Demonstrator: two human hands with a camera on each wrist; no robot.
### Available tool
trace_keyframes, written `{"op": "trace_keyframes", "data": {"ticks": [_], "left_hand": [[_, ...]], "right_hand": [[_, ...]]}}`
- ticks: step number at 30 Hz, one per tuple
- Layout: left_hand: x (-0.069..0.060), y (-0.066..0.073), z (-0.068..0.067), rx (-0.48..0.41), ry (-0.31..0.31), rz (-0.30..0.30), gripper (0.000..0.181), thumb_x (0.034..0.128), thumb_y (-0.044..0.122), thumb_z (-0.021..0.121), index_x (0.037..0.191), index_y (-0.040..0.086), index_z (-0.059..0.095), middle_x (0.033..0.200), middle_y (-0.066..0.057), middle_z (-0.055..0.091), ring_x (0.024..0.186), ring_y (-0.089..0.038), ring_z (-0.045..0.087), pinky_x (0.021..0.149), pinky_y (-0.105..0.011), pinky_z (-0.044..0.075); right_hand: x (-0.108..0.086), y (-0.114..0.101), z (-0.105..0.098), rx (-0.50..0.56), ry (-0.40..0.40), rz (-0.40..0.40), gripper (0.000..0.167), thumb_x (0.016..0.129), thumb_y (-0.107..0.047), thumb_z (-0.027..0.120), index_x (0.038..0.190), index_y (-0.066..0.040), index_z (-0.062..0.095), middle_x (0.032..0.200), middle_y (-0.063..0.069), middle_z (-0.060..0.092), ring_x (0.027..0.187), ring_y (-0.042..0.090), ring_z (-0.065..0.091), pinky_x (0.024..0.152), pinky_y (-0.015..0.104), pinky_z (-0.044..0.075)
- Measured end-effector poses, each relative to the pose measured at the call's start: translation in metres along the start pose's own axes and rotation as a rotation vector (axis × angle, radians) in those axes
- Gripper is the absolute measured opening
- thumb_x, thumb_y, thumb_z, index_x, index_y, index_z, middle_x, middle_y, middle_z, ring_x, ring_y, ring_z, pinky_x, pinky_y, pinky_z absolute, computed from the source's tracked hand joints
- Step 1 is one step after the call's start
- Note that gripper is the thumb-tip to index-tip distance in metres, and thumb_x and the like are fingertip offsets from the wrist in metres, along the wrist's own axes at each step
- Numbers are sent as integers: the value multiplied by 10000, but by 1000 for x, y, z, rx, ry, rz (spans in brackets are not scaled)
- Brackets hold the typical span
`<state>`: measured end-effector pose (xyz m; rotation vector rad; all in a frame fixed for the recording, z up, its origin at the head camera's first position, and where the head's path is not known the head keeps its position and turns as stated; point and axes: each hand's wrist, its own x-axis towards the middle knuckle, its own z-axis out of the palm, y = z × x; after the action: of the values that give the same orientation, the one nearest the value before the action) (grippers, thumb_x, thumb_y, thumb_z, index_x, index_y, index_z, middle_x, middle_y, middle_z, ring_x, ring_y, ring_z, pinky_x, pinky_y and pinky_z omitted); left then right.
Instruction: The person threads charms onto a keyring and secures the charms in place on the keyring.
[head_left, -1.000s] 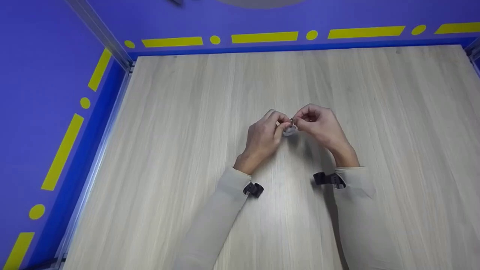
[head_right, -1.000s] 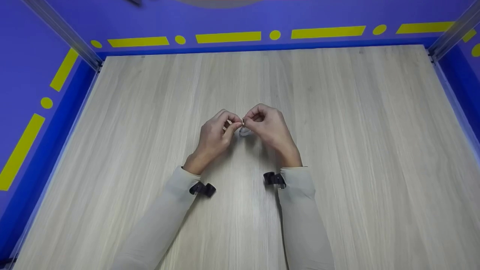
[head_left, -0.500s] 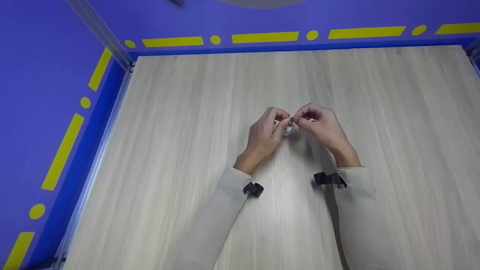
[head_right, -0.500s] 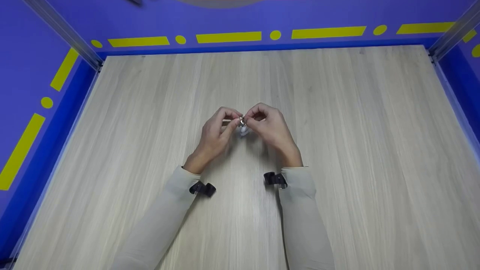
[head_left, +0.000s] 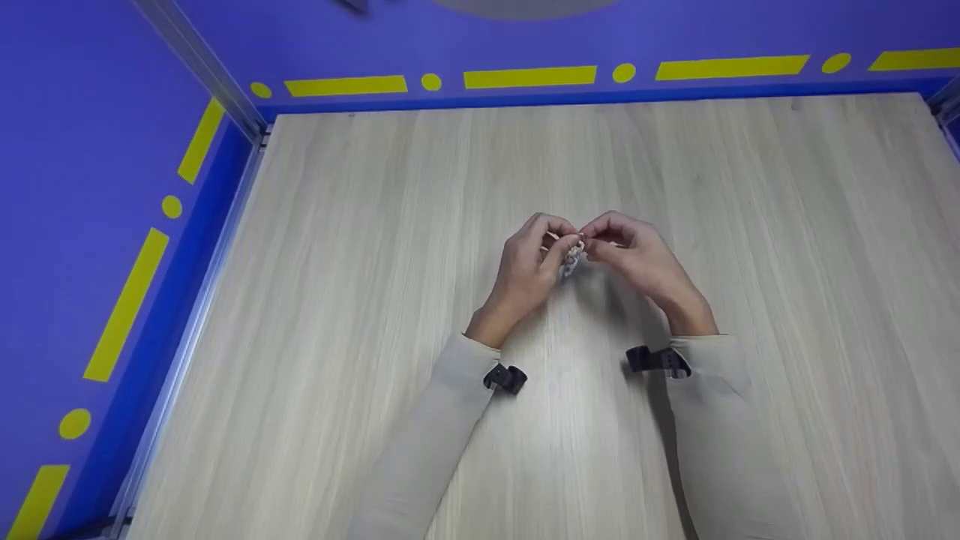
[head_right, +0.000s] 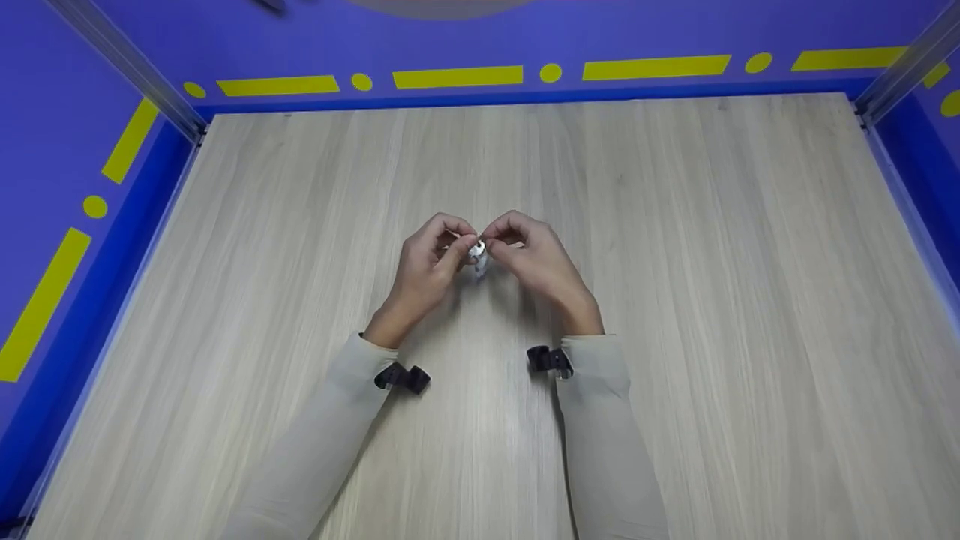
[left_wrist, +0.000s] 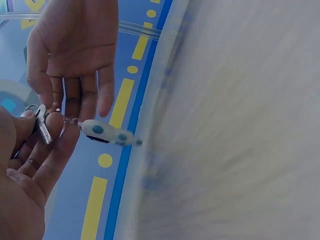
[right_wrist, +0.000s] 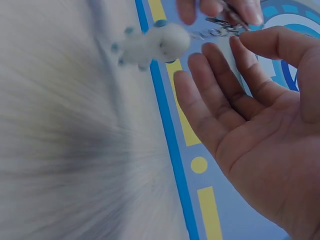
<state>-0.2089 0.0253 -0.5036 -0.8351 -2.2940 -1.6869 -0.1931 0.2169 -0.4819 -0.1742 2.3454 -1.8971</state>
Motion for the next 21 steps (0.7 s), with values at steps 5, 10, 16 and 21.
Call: {"op": "trace_keyframes", "data": {"ticks": [5, 10, 16, 21], "left_hand": [[1, 4, -3, -38, 77, 12, 121, 1032, 81, 704, 1060, -25, 653, 1029, -113, 696, 832, -145, 683, 723, -239, 583], [3, 8, -5, -78, 126, -13, 119, 1021, 89, 727, 1049, -18, 680, 1014, -102, 722, 826, -114, 698, 727, -259, 600], [5, 8, -9, -110, 173, -56, 100, 1010, 72, 740, 1041, -17, 706, 1002, -84, 729, 817, -116, 689, 718, -274, 599], [6, 7, -14, -152, 208, -114, 114, 979, 75, 779, 1040, -9, 736, 981, -52, 747, 809, -129, 700, 720, -284, 601]], "right_hand": [[2, 4, 2, -91, -61, -20, 166, 981, 19, 667, 1141, 58, 692, 1148, 151, 703, 1092, 258, 665, 940, 305, 542], [4, 9, 5, -122, -141, -44, 194, 961, 15, 713, 1154, 39, 701, 1159, 154, 707, 1136, 282, 666, 991, 355, 539], [4, 9, 5, -164, -141, -57, 202, 957, 47, 730, 1158, 43, 712, 1149, 156, 711, 1099, 274, 672, 942, 298, 555], [3, 7, 1, -162, -89, -67, 241, 971, 15, 746, 1210, 34, 725, 1153, 160, 730, 1048, 224, 675, 907, 258, 554]]}}
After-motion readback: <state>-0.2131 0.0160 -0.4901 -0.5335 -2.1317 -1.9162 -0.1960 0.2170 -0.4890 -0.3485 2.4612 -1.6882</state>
